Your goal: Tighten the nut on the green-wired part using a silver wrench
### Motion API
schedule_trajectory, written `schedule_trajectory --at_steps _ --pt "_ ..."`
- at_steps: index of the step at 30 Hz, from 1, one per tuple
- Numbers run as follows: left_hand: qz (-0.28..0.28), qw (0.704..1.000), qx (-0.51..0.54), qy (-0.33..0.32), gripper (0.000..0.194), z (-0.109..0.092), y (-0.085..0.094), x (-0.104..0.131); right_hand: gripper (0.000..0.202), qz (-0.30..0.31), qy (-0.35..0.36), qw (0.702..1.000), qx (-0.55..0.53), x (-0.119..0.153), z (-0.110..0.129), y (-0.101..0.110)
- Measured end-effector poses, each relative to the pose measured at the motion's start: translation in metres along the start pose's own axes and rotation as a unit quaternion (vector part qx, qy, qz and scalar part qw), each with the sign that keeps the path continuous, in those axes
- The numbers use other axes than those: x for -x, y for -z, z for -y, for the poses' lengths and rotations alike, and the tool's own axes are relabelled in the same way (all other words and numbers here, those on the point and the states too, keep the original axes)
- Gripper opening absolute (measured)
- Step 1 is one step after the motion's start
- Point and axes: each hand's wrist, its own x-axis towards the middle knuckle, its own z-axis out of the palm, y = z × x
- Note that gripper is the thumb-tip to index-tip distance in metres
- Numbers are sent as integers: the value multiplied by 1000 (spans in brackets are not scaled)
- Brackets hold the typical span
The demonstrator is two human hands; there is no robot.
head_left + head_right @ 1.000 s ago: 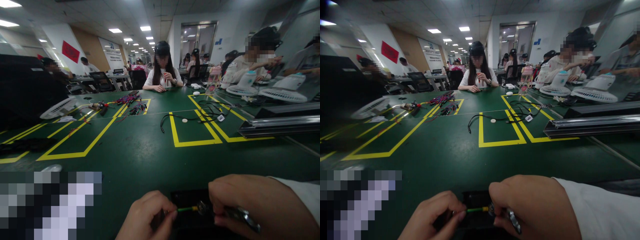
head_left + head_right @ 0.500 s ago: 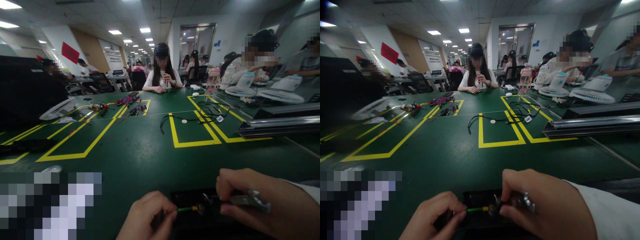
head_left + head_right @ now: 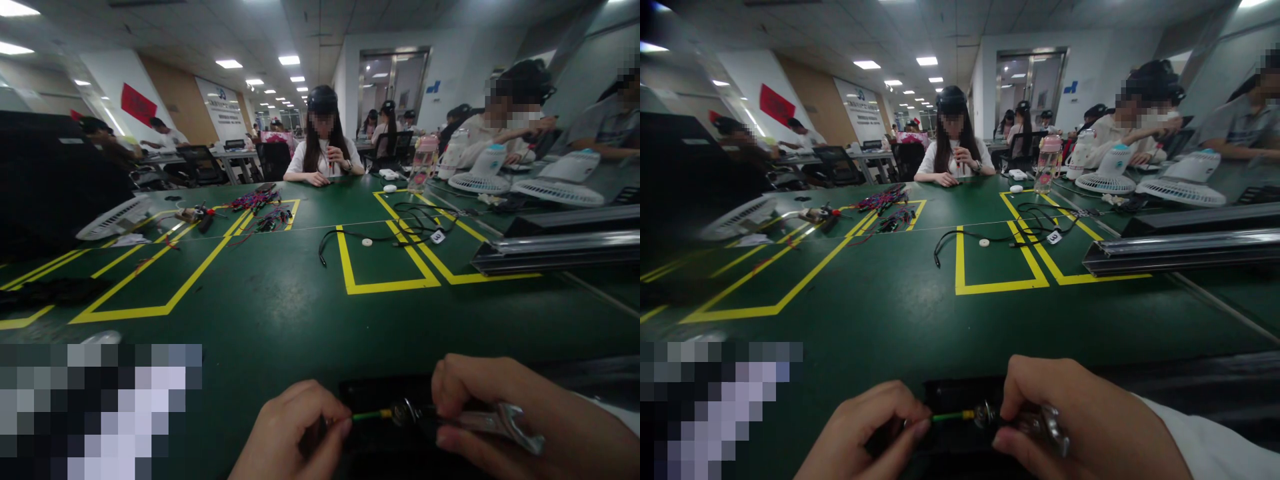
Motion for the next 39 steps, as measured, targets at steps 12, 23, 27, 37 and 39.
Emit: schedule_trajectory --at_steps 12,23,27,37,39 --pt "-8 1000 -10 -6 20 -2 -1 -2 18 41 -1 999 36 -7 9 2" --pt "-6 1000 -8 1 20 0 -1 0 25 69 70 992 84 -17 17 10" --pt "-4 1000 -7 -4 20 0 -1 -1 27 105 105 983 110 -26 22 18" --pt "-16 1000 -18 -11 21 -4 0 -3 28 188 112 970 105 -45 33 35" --pt "-15 1000 -21 -14 22 -4 1 -4 28 181 93 975 94 -42 29 35"
